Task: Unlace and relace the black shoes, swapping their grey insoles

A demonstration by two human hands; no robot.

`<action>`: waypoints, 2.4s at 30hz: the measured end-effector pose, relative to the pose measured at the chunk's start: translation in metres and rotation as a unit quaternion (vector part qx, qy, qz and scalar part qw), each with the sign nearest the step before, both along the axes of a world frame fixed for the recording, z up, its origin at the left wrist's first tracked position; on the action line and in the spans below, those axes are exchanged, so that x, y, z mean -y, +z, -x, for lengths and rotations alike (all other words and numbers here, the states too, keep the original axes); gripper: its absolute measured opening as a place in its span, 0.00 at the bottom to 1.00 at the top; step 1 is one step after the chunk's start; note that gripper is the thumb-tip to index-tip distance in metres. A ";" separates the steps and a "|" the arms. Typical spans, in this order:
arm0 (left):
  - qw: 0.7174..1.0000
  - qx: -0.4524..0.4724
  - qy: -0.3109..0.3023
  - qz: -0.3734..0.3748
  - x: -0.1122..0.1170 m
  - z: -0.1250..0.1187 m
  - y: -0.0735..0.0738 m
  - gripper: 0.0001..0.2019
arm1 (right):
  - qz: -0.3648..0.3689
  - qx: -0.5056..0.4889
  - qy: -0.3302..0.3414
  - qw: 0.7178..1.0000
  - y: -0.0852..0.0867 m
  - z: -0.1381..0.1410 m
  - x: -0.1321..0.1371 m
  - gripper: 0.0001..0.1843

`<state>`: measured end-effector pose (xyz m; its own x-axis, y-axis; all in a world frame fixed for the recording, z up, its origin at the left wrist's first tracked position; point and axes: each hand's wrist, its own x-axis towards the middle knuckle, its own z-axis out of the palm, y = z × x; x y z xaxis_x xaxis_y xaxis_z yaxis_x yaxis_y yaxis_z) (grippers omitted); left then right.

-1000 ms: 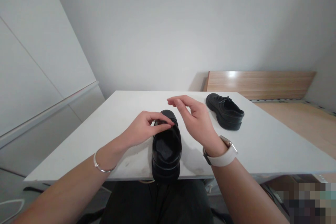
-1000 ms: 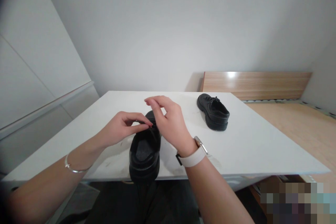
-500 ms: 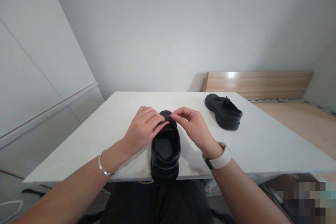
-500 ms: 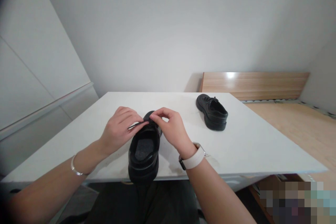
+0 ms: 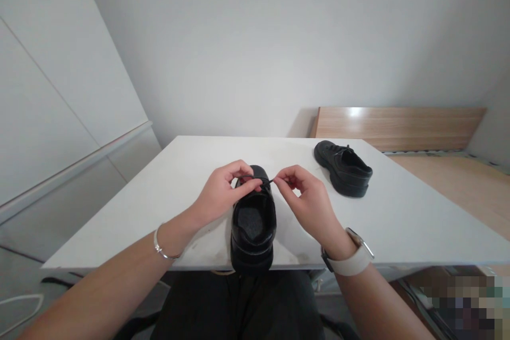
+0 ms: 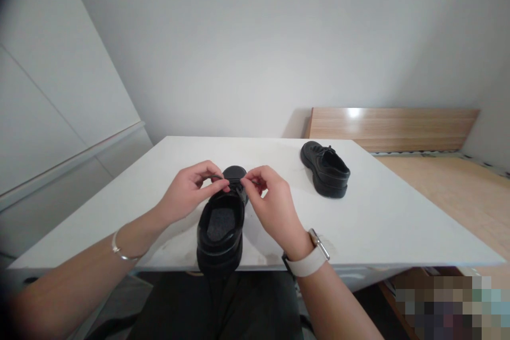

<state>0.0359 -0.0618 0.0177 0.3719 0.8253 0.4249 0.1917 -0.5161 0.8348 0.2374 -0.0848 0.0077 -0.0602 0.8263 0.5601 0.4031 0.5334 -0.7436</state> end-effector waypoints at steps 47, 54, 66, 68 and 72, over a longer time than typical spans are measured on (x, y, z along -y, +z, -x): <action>0.881 -0.201 0.119 -0.412 0.003 -0.017 -0.006 0.08 | 0.122 0.012 0.156 0.980 0.010 0.008 -0.020 0.09; 0.899 -0.157 0.118 -0.391 0.010 -0.005 -0.010 0.07 | 0.012 0.033 0.034 0.999 0.002 0.016 -0.016 0.06; 0.991 -0.115 0.060 0.005 0.014 0.021 -0.026 0.23 | 0.002 0.002 -0.016 1.000 -0.014 0.006 -0.010 0.06; 0.987 -0.131 0.003 0.096 0.010 0.023 -0.028 0.30 | -0.022 -0.003 -0.029 0.999 -0.015 0.005 0.000 0.06; 0.988 -0.148 -0.006 0.050 -0.001 0.018 -0.028 0.30 | -0.110 -0.001 -0.034 0.993 -0.010 0.011 0.034 0.06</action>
